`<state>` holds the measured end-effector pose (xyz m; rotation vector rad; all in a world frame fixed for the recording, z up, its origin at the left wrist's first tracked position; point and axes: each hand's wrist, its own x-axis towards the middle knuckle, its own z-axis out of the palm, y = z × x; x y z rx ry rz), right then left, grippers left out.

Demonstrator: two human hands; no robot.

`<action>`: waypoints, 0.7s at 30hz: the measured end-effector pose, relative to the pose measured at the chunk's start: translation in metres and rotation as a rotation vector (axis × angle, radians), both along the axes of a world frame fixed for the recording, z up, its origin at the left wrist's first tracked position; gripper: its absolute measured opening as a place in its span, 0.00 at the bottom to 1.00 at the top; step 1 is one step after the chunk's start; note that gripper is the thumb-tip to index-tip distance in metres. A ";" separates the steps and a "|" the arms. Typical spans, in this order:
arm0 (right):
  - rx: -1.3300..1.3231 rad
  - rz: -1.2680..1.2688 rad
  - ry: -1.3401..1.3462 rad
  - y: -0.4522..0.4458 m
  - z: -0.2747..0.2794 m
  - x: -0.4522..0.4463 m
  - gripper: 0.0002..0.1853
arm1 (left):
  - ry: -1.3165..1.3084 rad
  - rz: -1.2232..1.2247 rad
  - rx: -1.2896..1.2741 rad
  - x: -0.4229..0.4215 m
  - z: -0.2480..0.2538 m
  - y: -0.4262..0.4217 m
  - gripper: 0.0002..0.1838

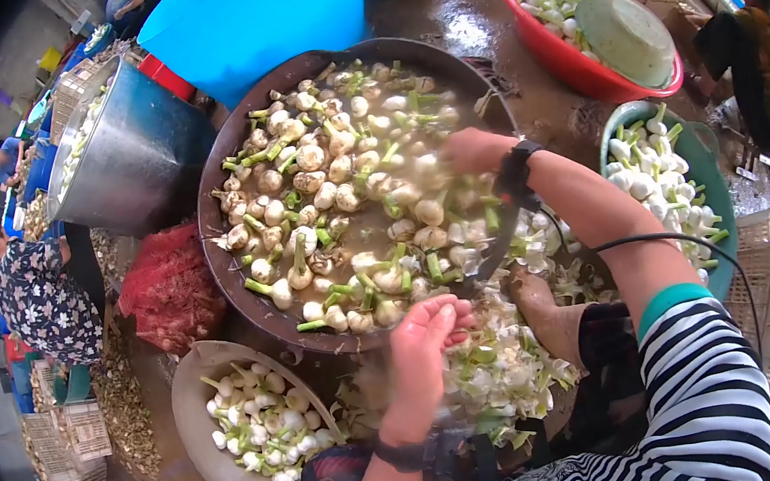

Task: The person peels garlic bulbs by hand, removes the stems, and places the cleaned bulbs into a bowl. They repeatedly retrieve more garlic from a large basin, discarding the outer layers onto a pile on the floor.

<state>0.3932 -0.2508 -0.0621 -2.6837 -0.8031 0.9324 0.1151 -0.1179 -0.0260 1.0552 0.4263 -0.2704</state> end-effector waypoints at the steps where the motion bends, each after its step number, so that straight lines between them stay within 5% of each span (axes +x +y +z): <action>1: 0.101 0.138 -0.102 -0.005 0.005 -0.004 0.24 | -0.019 0.008 0.016 0.001 -0.002 0.002 0.13; 3: 0.357 0.066 0.098 -0.007 0.047 -0.034 0.27 | -0.065 0.130 0.081 0.005 -0.006 -0.006 0.20; 4: 0.357 0.136 0.133 -0.004 0.067 -0.050 0.29 | -0.098 0.153 0.195 0.006 -0.009 -0.005 0.32; 7: 0.411 0.273 0.093 0.001 0.110 -0.101 0.25 | -0.348 0.274 0.429 0.014 -0.022 -0.006 0.46; 9: 0.450 0.308 0.067 0.003 0.123 -0.126 0.23 | -0.333 0.224 0.021 0.012 -0.005 0.002 0.44; 12: 1.041 -0.242 0.253 0.001 0.109 -0.153 0.18 | -0.378 0.273 0.032 0.008 0.006 0.004 0.38; 13: 1.014 -0.397 0.154 0.004 0.112 -0.168 0.22 | -0.359 0.293 0.026 0.005 0.015 0.003 0.34; 17: 1.173 -0.461 -0.065 0.023 0.078 -0.215 0.17 | -0.440 0.376 0.358 -0.005 0.010 -0.009 0.35; 18: 1.160 -0.557 -0.071 0.026 0.073 -0.225 0.16 | -0.574 0.413 0.783 -0.007 0.004 -0.008 0.33; 21: 1.012 -0.650 -0.163 0.020 0.084 -0.246 0.15 | -0.607 0.318 0.804 -0.012 -0.003 -0.003 0.33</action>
